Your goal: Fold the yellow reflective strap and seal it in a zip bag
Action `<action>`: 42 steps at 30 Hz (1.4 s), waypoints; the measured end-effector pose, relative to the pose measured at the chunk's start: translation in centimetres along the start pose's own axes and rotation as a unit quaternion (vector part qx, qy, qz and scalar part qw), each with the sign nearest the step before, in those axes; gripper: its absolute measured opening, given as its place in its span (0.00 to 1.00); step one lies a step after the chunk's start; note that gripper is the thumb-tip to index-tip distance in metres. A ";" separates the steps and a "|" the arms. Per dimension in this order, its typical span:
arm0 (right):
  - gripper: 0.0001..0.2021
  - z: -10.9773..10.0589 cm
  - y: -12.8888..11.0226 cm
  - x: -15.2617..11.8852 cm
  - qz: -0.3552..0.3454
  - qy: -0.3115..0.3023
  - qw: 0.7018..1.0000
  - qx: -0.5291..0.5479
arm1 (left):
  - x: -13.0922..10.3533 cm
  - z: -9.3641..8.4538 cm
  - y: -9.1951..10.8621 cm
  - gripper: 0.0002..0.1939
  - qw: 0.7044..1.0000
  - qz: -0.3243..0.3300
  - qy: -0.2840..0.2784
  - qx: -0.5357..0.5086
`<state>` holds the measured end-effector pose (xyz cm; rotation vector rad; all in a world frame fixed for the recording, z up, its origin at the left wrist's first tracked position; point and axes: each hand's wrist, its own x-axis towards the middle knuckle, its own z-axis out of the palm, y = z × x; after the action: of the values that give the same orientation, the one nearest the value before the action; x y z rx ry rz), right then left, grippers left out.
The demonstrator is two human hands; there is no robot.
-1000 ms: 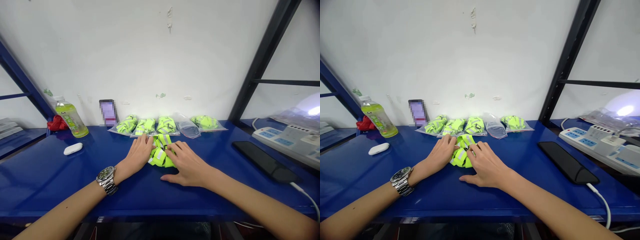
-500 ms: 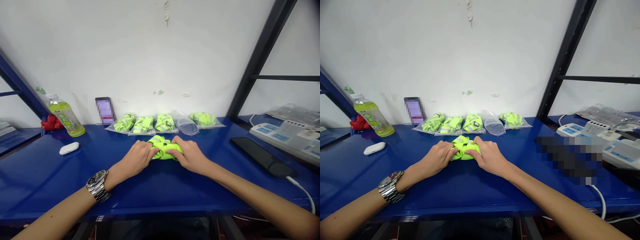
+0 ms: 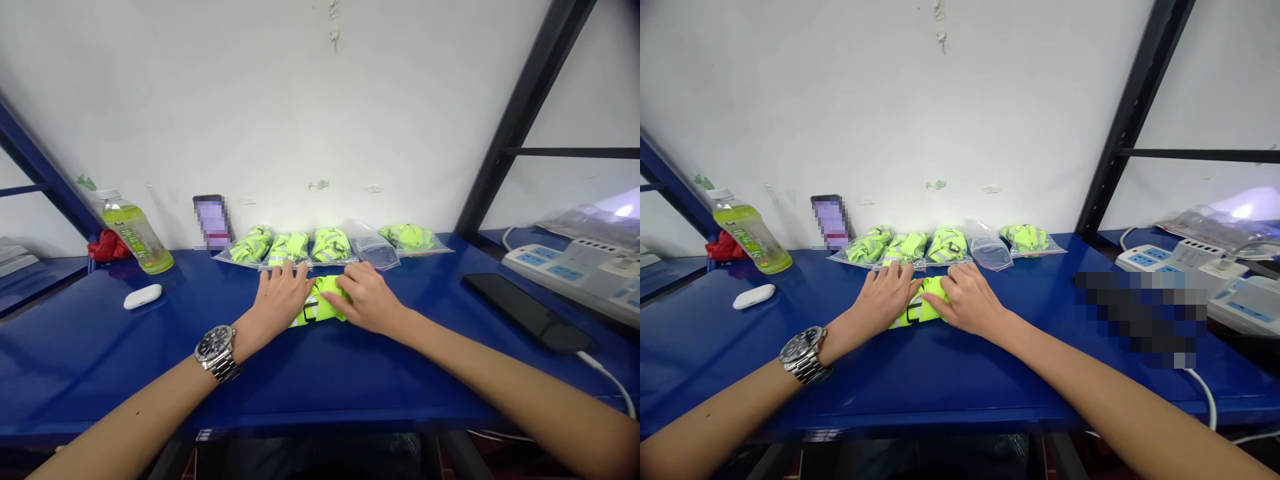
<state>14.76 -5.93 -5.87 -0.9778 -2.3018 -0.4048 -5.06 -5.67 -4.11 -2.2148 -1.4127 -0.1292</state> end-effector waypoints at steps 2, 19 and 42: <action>0.26 -0.6 0.0 -0.6 -0.035 -0.030 0.999 -0.007 | 0.4 0.1 -0.2 0.10 0.996 0.076 0.025 -0.025; 0.27 0.1 2.6 2.5 0.046 -0.147 0.986 0.062 | 1.4 -0.7 -1.2 0.41 0.978 0.169 -0.034 -0.118; 0.43 0.9 2.3 1.9 0.075 -0.186 0.980 0.003 | 4.0 -1.5 -2.8 0.23 0.910 0.081 -0.190 -0.360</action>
<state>15.03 -2.83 -5.25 -1.3066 -2.5288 -0.1616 -5.37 -2.12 -0.45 -3.0947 -1.5343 -0.1940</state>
